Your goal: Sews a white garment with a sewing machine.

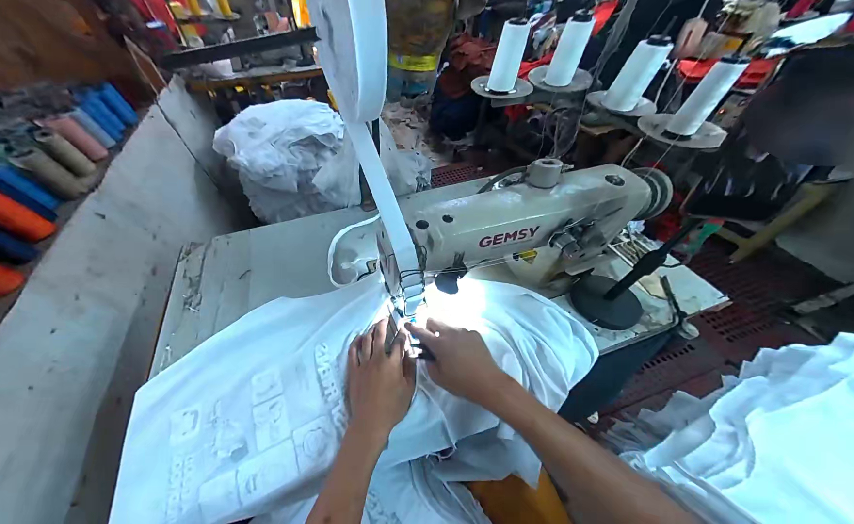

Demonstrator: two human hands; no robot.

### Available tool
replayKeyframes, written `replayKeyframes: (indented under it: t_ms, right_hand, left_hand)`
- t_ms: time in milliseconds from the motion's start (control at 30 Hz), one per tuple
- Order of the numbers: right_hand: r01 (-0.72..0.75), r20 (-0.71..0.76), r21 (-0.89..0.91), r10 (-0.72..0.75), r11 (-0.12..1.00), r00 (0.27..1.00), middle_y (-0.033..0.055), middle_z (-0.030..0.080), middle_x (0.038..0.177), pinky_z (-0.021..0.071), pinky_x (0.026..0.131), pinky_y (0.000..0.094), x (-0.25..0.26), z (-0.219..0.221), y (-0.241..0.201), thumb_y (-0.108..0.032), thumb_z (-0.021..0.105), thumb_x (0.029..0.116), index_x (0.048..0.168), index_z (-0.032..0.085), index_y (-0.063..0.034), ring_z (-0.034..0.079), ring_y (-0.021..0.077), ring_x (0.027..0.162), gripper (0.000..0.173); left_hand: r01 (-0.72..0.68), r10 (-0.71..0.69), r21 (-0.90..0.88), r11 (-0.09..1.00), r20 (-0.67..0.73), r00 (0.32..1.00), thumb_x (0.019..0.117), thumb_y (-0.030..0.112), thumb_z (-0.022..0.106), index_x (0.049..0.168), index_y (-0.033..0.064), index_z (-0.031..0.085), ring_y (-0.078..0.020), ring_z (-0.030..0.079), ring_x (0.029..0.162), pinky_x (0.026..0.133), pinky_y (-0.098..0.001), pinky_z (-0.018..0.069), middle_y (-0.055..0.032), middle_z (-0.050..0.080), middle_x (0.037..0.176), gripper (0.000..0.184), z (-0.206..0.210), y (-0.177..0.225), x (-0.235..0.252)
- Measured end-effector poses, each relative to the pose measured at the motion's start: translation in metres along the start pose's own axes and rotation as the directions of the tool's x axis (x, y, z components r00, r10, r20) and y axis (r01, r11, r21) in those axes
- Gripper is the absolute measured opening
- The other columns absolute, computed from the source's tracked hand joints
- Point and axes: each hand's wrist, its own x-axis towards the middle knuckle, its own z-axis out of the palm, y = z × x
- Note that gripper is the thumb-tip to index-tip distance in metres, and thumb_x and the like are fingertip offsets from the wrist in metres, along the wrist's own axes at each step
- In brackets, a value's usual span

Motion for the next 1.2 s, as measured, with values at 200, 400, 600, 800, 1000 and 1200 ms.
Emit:
replayKeyframes:
  t_ms: [200, 400, 600, 800, 1000, 1200]
  right_hand:
    - [0.028, -0.269, -0.091, -0.052, 0.995, 0.962, 0.0145, 0.071, 0.107, 0.0545, 0.060, 0.0492, 0.011, 0.041, 0.010, -0.024, 0.062, 0.0869, 0.136, 0.067, -0.0250, 0.071, 0.0318, 0.082, 0.050]
    - [0.201, -0.205, -0.010, -0.199, 0.979, 0.958, 0.0131, 0.074, 0.107, 0.0554, 0.069, 0.0592, 0.036, 0.027, 0.035, -0.026, 0.066, 0.0879, 0.121, 0.072, -0.0198, 0.073, 0.0344, 0.088, 0.034]
    - [-0.152, 0.089, 0.307, 0.131, 0.939, 0.987, 0.0170, 0.068, 0.122, 0.0548, 0.083, 0.0629, -0.011, -0.007, -0.019, -0.023, 0.064, 0.0965, 0.130, 0.066, -0.0109, 0.068, 0.0374, 0.107, 0.035]
    - [-0.099, -0.158, 0.198, 0.131, 0.975, 0.979, 0.0133, 0.072, 0.101, 0.0561, 0.063, 0.0550, -0.007, 0.038, -0.017, -0.018, 0.066, 0.0890, 0.134, 0.064, -0.0122, 0.072, 0.0335, 0.084, 0.046]
    - [0.074, -0.074, 0.090, -0.067, 0.993, 0.995, 0.0161, 0.072, 0.104, 0.0543, 0.067, 0.0588, 0.018, 0.020, 0.010, -0.019, 0.067, 0.0907, 0.128, 0.064, -0.0096, 0.072, 0.0367, 0.087, 0.039]
    - [0.107, -0.112, 0.037, -0.102, 0.994, 0.988, 0.0153, 0.073, 0.110, 0.0565, 0.073, 0.0592, 0.025, 0.019, 0.020, -0.017, 0.062, 0.0961, 0.125, 0.067, -0.0116, 0.073, 0.0370, 0.092, 0.030]
  left_hand:
    - [-0.005, 0.006, -0.045, 0.999, 0.017, 1.000, 0.0992, 0.029, 0.050, 0.129, 0.0236, 0.071, -0.0322, 0.044, 0.144, 0.120, -0.0565, 0.0258, -0.0093, 0.046, 0.158, 0.037, -0.003, -0.002, 0.001]
    - [-0.045, 0.041, -0.018, 0.999, -0.169, 0.985, 0.0994, 0.033, 0.048, 0.114, 0.0236, 0.077, -0.0347, 0.050, 0.139, 0.114, -0.0588, 0.0348, -0.0102, 0.057, 0.148, 0.034, 0.008, -0.002, 0.001]
    - [-0.083, 0.074, -0.052, 0.995, -0.157, 0.985, 0.0876, 0.016, 0.065, 0.115, 0.0120, 0.077, -0.0464, 0.049, 0.136, 0.109, -0.0651, 0.0373, -0.0213, 0.055, 0.147, 0.030, 0.005, -0.001, -0.001]
    - [-0.145, 0.129, -0.106, 0.984, -0.147, 0.981, 0.0797, 0.010, 0.070, 0.112, 0.0145, 0.078, -0.0511, 0.046, 0.135, 0.108, -0.0688, 0.0328, -0.0249, 0.055, 0.144, 0.034, 0.003, -0.016, 0.008]
    - [-0.194, 0.178, -0.052, 0.980, -0.221, 0.959, 0.0777, 0.016, 0.072, 0.112, 0.0142, 0.078, -0.0506, 0.050, 0.133, 0.109, -0.0680, 0.0355, -0.0241, 0.061, 0.136, 0.035, 0.003, -0.019, 0.021]
    - [0.215, -0.222, -0.059, 0.975, -0.142, 0.965, 0.0864, 0.015, 0.073, 0.116, 0.0131, 0.077, -0.0442, 0.059, 0.117, 0.096, -0.0657, 0.0417, -0.0210, 0.064, 0.126, 0.030, -0.017, 0.028, 0.028]
